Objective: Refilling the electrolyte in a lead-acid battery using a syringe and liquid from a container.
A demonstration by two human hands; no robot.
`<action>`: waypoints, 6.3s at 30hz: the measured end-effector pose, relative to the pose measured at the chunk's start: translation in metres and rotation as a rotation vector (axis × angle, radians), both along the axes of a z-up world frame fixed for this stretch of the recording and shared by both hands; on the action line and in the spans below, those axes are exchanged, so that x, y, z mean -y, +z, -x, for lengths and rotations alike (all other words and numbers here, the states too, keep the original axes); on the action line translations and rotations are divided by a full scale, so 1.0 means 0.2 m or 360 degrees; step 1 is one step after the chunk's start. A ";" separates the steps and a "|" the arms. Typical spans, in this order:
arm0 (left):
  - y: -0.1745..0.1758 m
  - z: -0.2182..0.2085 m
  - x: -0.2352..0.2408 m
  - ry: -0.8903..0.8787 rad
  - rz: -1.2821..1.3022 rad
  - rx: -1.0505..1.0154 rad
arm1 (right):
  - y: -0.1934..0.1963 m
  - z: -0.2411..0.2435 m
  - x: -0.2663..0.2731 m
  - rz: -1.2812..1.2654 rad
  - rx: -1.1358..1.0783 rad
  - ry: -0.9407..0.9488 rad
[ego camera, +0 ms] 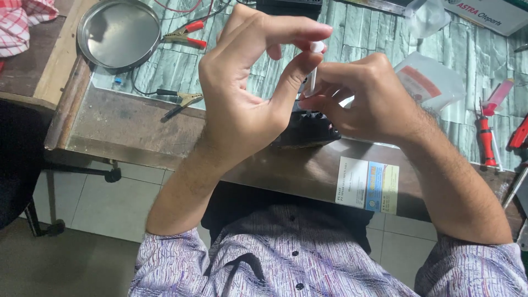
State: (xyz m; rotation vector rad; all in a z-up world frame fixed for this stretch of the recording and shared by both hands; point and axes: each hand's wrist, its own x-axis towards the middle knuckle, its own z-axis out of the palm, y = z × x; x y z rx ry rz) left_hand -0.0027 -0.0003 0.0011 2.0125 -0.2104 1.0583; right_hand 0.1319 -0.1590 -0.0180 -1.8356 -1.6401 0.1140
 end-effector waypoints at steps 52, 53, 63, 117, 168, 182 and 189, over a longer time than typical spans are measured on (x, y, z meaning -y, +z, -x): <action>0.03 -0.31 0.19 -0.0275 -0.0643 -0.0120 | 0.07 0.00 0.52 -0.1055 -0.0918 -0.0426; 0.04 -0.33 0.20 -0.0273 -0.0692 -0.0159 | 0.07 0.00 0.54 -0.1120 -0.1163 -0.0357; -0.01 -0.51 0.30 -0.0502 -0.0871 -0.0194 | 0.25 -0.01 0.57 -0.0735 -0.1520 -0.0253; -0.13 -0.57 0.39 -0.0530 -0.0673 0.0113 | 0.09 0.11 0.65 -0.1111 -0.0671 -0.0599; -0.51 0.10 -0.01 -0.0181 0.0191 -0.1023 | -0.03 0.15 0.11 -0.0638 -0.0296 -0.0265; -0.58 0.16 0.04 -0.0324 0.0283 -0.0973 | -0.37 0.13 0.28 -0.0986 -0.0446 -0.0412; -0.61 0.17 0.05 -0.0282 0.0296 -0.0805 | -0.34 0.17 0.28 -0.1048 -0.0336 -0.0486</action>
